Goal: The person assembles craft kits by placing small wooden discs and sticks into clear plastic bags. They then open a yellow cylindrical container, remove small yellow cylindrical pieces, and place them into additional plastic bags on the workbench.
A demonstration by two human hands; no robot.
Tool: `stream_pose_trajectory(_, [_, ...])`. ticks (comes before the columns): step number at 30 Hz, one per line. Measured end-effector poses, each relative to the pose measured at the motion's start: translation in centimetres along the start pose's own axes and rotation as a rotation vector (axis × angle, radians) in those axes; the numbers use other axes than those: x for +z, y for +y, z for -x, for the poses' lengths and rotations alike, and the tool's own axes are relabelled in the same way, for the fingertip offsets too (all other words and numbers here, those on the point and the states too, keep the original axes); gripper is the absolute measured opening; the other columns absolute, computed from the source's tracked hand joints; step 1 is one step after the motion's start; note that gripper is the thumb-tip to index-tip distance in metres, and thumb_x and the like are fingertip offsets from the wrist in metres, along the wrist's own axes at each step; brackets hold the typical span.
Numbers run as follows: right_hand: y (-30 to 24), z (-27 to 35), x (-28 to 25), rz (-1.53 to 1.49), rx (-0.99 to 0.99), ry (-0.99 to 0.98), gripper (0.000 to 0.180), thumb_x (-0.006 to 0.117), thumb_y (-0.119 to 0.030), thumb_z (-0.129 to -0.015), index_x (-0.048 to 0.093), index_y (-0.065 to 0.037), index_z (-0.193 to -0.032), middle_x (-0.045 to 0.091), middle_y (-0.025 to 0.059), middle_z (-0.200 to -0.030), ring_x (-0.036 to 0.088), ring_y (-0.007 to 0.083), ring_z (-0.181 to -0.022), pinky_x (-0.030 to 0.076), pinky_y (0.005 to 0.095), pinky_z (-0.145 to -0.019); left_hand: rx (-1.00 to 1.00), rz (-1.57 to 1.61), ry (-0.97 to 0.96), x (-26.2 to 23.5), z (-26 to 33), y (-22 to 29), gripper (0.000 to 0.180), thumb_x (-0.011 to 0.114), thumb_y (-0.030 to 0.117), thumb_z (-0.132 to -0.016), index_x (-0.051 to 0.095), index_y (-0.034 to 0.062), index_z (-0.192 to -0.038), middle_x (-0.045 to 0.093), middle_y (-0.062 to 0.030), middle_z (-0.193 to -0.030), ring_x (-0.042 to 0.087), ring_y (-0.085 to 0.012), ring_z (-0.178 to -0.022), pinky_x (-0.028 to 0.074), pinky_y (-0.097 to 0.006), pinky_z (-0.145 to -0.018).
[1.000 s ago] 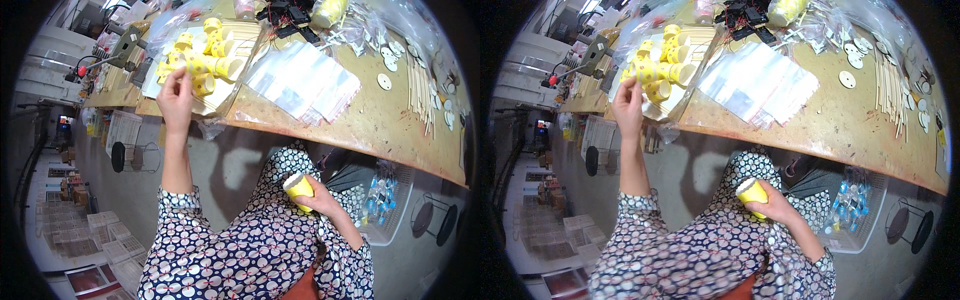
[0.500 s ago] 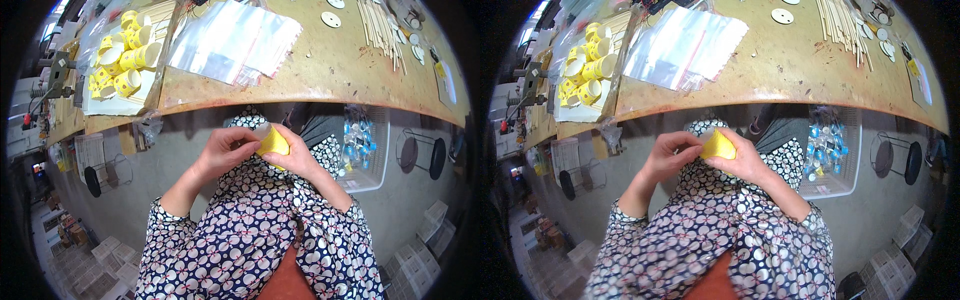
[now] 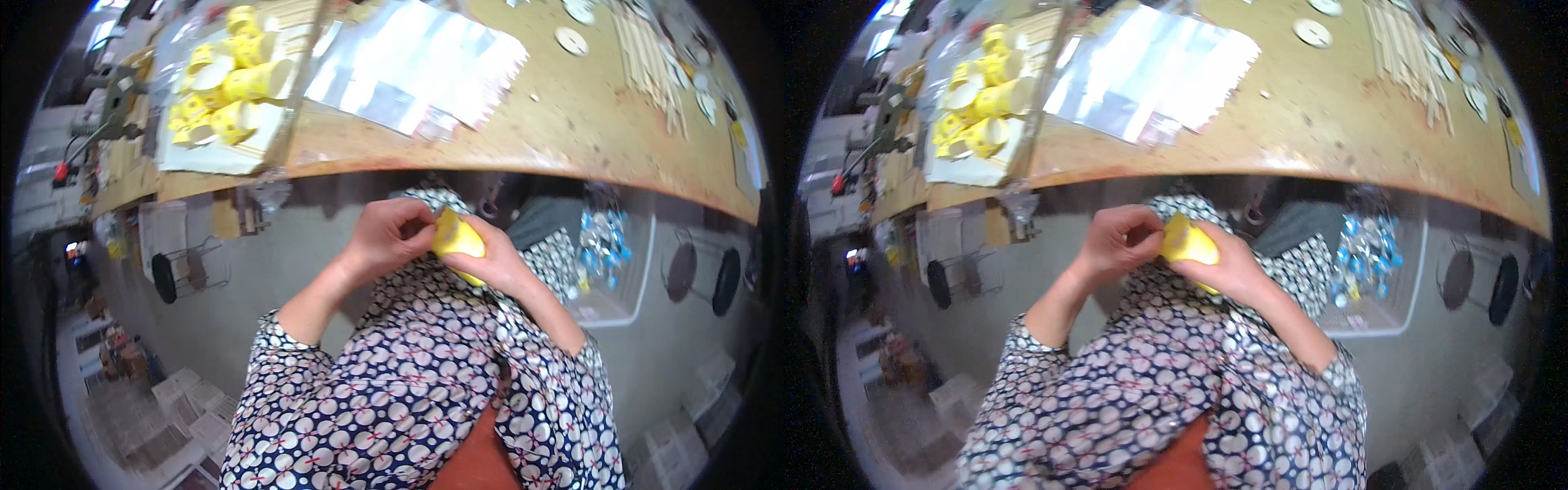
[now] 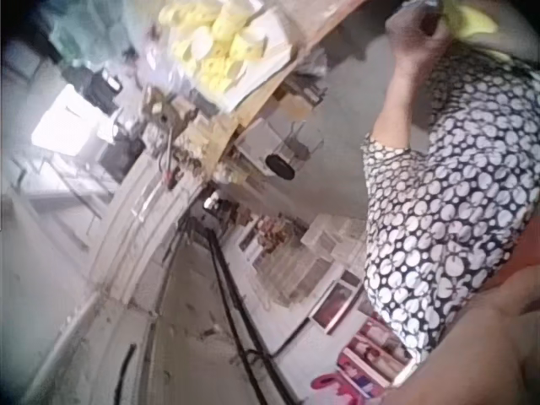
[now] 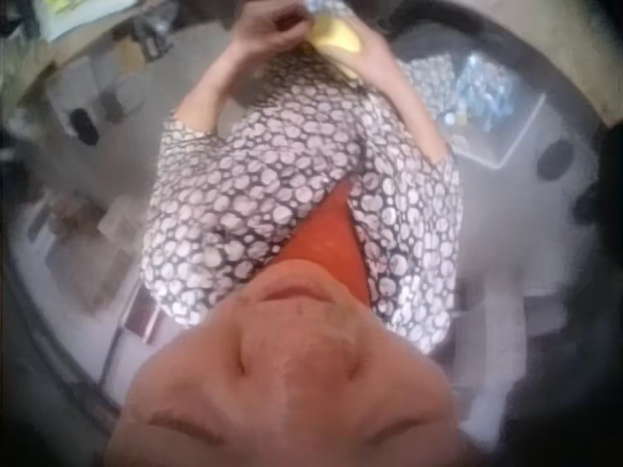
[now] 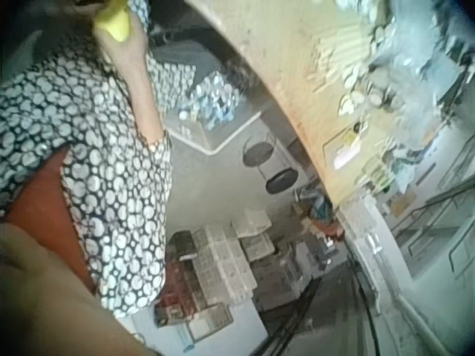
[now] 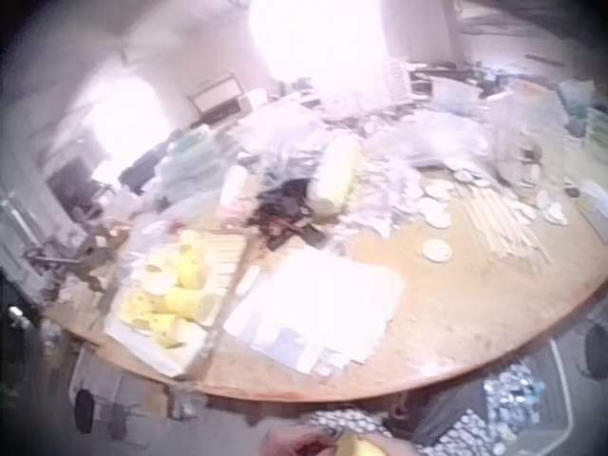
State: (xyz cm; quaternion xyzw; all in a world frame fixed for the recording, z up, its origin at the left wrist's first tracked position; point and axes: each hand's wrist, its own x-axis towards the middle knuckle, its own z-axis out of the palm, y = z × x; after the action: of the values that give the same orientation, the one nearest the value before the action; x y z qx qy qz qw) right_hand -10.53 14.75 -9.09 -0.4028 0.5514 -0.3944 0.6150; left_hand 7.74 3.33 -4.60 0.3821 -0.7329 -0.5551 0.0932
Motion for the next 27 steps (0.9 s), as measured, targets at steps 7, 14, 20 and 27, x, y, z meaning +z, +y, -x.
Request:
stream_pose_trajectory(7, [2.0, -0.2, 0.2, -0.235, -0.003, 0.049, 0.050, 0.076, -0.019, -0.084, 0.058, -0.006, -0.129, 0.065, 0.0032, -0.107, 0.060, 0.0101, -0.094, 0.049, 0.0254, -0.084, 0.358, -0.163, 0.257, -4.7, 0.7, 2.8, 0.008, 0.064, -0.004, -0.081, 0.064, 0.0036, -0.084, 0.056, 0.0024, -0.071, 0.048, -0.0041, -0.058, 0.040, -0.021, -0.051])
stream_pose_trajectory(14, [1.0, 0.1, -0.1, -0.410, 0.017, -0.106, 0.054, 0.073, -0.016, -0.086, 0.051, -0.006, -0.134, 0.064, 0.0034, -0.108, 0.061, 0.0117, -0.092, 0.052, 0.0266, -0.081, 0.431, 0.194, 0.736, -11.4, 1.0, 4.9, 0.007, 0.059, 0.004, -0.096, 0.065, 0.0027, -0.099, 0.062, 0.0015, -0.078, 0.052, -0.0030, -0.063, 0.043, -0.019, -0.057])
stream_pose_trajectory(20, [0.3, 0.1, 0.1, -0.417, 0.032, -0.054, 0.054, 0.073, -0.017, -0.085, 0.052, -0.004, -0.133, 0.064, 0.0054, -0.105, 0.063, 0.0130, -0.086, 0.053, 0.0266, -0.075, 0.433, -0.420, 1.007, -21.7, -1.8, 4.3, 0.013, 0.065, 0.010, -0.094, 0.069, 0.0001, -0.101, 0.067, 0.0000, -0.089, 0.060, -0.0054, -0.073, 0.048, -0.021, -0.064])
stream_pose_trajectory(27, [1.0, -0.1, 0.1, -0.399, 0.041, -0.021, 0.056, 0.076, -0.022, -0.085, 0.053, -0.005, -0.132, 0.065, 0.0051, -0.104, 0.063, 0.0128, -0.087, 0.052, 0.0261, -0.077, 0.231, -0.608, 0.912, -31.9, -3.8, 4.2, 0.018, 0.072, 0.019, -0.085, 0.076, 0.0068, -0.098, 0.073, -0.0053, -0.080, 0.067, -0.0093, -0.070, 0.052, -0.026, -0.065])
